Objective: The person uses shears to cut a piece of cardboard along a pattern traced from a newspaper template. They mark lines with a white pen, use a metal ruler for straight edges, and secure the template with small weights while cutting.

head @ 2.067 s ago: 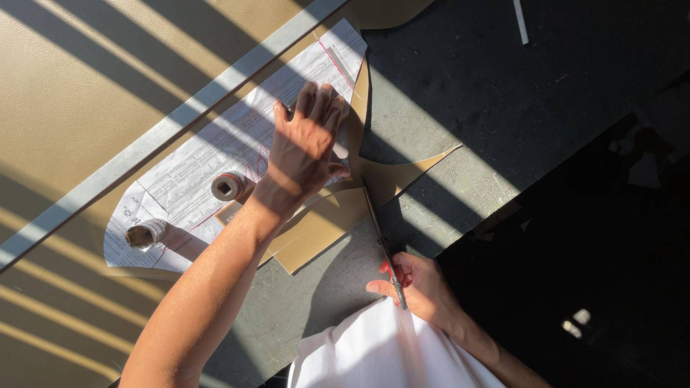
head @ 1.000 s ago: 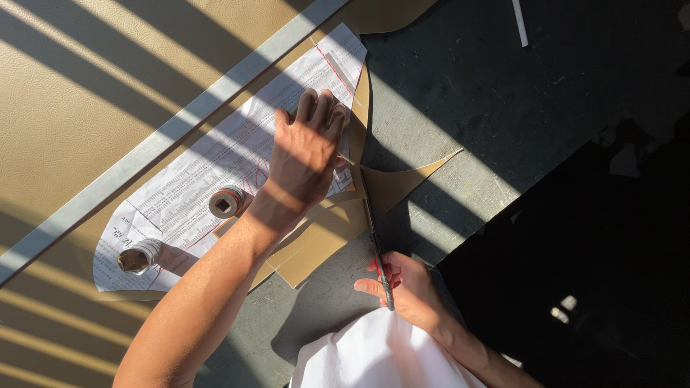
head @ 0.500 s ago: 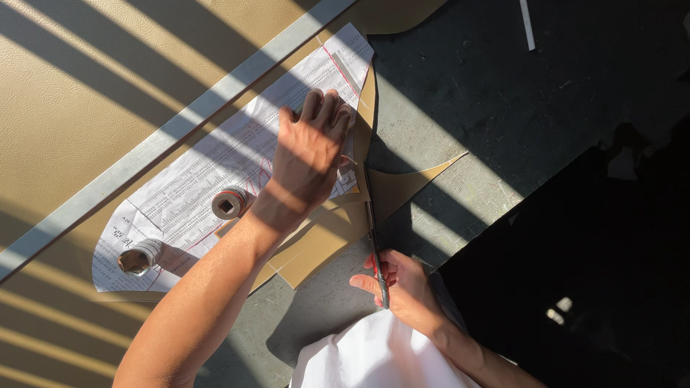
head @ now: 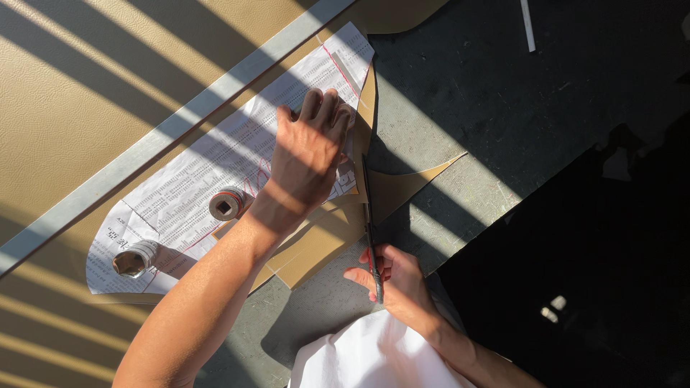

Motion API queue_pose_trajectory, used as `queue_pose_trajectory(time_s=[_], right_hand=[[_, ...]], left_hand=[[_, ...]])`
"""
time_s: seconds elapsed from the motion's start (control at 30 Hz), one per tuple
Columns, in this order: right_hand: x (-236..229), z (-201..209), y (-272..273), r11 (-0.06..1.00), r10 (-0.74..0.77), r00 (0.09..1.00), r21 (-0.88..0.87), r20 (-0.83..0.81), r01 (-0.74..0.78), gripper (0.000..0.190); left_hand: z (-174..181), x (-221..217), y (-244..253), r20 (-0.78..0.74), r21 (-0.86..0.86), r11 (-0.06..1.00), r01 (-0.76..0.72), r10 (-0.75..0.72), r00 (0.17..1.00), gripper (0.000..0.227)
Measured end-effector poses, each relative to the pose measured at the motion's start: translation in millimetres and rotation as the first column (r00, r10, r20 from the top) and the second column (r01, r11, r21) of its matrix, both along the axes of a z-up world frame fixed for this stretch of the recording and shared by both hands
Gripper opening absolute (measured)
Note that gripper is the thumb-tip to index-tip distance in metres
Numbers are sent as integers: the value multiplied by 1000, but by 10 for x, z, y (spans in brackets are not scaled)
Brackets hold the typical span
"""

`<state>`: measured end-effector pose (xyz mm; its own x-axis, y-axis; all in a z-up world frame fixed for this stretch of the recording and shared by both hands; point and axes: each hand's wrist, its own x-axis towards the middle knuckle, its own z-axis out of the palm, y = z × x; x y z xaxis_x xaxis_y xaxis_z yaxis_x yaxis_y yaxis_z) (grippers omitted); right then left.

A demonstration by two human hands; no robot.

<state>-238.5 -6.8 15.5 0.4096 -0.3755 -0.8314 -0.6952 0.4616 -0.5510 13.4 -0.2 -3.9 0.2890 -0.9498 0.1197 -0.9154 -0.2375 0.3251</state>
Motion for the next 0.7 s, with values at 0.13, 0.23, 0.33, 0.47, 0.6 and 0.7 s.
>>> queue_pose_trajectory(time_s=[0.13,0.23,0.33,0.47,0.6,0.7], right_hand=[[30,-5,-25,999,49,999,-23,18,-49,36],[79,-50,-26,1000,8,997,-27,78,-6,35],[120,-103,-13,999,-23,995,-25,100,25,32],[102,-119,36,996,-90,987,28,133,87,30],[131,-134,42,996,-86,991,35,106,83,30],[176,-157,16,997,-77,979,22,187,74,32]], left_hand=[[15,1,15,1,16,1000,-1,1,1000,60],[16,-1,12,-3,-6,1000,3,-3,1000,62],[2,22,-1,-2,-24,1000,11,-12,1000,63],[-21,11,27,24,-19,1000,0,0,1000,55],[-43,20,30,18,-44,999,-5,6,1000,54],[-53,14,32,-1,-66,998,-16,16,1000,52]])
